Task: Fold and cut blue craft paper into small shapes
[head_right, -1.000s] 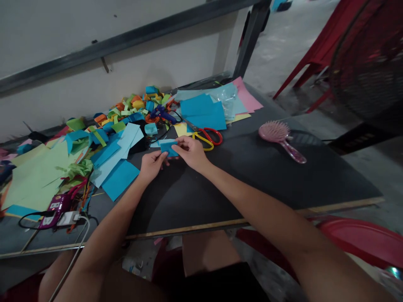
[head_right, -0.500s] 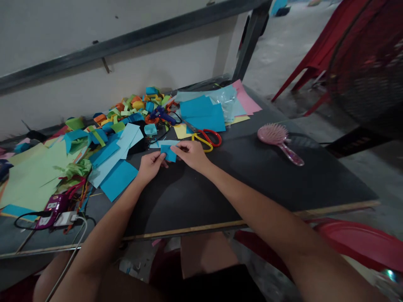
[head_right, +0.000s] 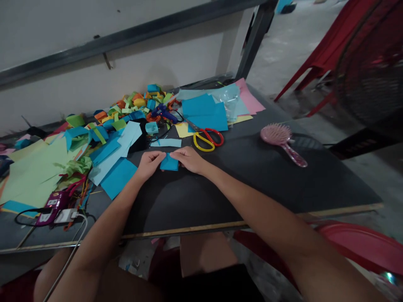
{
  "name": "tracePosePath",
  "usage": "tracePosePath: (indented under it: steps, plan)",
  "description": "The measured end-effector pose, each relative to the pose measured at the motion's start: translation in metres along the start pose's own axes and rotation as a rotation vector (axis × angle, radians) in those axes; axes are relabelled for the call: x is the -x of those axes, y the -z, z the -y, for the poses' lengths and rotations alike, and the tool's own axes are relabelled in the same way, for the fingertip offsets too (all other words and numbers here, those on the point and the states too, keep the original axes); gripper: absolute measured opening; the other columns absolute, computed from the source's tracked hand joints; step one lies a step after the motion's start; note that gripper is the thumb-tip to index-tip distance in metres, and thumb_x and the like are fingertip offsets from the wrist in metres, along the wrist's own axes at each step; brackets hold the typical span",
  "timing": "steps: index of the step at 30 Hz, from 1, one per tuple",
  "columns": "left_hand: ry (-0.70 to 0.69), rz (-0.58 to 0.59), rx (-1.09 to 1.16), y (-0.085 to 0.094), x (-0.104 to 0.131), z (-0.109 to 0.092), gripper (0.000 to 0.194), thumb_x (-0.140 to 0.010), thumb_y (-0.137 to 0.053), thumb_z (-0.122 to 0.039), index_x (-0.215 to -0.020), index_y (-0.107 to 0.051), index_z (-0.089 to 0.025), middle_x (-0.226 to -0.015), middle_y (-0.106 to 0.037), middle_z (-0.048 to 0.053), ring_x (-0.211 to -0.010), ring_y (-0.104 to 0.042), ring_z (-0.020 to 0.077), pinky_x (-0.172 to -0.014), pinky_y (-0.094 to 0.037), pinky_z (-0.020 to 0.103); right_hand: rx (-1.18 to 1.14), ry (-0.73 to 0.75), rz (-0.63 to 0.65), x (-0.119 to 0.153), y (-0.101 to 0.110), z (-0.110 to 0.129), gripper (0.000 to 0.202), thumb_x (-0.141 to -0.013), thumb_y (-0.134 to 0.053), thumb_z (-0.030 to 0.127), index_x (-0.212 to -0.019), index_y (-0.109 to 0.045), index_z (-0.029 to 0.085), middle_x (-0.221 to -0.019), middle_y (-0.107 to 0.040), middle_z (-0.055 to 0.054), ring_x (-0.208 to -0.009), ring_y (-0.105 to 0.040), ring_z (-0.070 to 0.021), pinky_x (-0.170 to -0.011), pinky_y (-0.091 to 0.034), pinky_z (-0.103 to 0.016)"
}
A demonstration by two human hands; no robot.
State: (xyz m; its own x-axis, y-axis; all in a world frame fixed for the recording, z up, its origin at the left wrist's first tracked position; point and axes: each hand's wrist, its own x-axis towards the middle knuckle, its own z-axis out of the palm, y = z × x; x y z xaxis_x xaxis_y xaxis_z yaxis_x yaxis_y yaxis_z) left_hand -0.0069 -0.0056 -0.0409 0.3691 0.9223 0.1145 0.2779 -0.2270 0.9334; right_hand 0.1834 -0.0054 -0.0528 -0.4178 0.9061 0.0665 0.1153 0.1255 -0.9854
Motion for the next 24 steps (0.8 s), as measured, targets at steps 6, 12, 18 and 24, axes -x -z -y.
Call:
tracePosePath:
  steps: [6, 12, 18, 24]
  plan:
    - [-0.079, -0.089, -0.103, -0.008, 0.002, -0.002, 0.041, -0.084, -0.054, -0.045, -0.054, -0.049, -0.017, -0.050, -0.045, -0.003, -0.050, -0.044, 0.0088, -0.051, -0.035, 0.023, 0.021, 0.028, 0.048, -0.001, -0.002, 0.002, 0.048, -0.080, -0.057, 0.061, -0.058, -0.053, 0.018, -0.044, -0.046, 0.004, -0.039, -0.045, -0.0106, -0.041, -0.032, -0.023]
    - [0.045, 0.005, -0.041, -0.012, 0.005, -0.001, 0.050, -0.085, -0.048, -0.058, -0.055, -0.052, -0.018, -0.041, -0.048, -0.003, -0.042, -0.050, 0.0100, -0.051, -0.041, 0.023, 0.116, 0.042, -0.194, 0.000, -0.005, 0.004, 0.049, -0.084, -0.051, 0.064, -0.069, -0.060, 0.018, -0.045, -0.050, 0.004, -0.036, -0.049, -0.0127, -0.039, -0.034, -0.024]
    - [0.007, 0.027, -0.137, -0.015, 0.007, -0.002, 0.049, -0.092, -0.041, -0.053, -0.061, -0.057, -0.018, -0.040, -0.050, -0.005, -0.042, -0.053, 0.0087, -0.057, -0.044, 0.021, -0.033, -0.040, -0.311, -0.003, -0.004, 0.005, 0.058, -0.070, -0.058, 0.076, -0.068, -0.058, 0.018, -0.045, -0.050, 0.003, -0.038, -0.045, -0.0112, -0.037, -0.031, -0.023]
    - [0.068, -0.024, 0.084, -0.013, 0.002, -0.002, 0.050, -0.088, -0.044, -0.059, -0.063, -0.056, -0.017, -0.040, -0.047, -0.006, -0.038, -0.050, 0.0079, -0.048, -0.041, 0.020, 0.002, -0.149, -0.020, -0.001, -0.007, 0.007, 0.061, -0.070, -0.059, 0.075, -0.053, -0.053, 0.017, -0.036, -0.047, 0.001, -0.034, -0.038, -0.0075, -0.039, -0.027, -0.022]
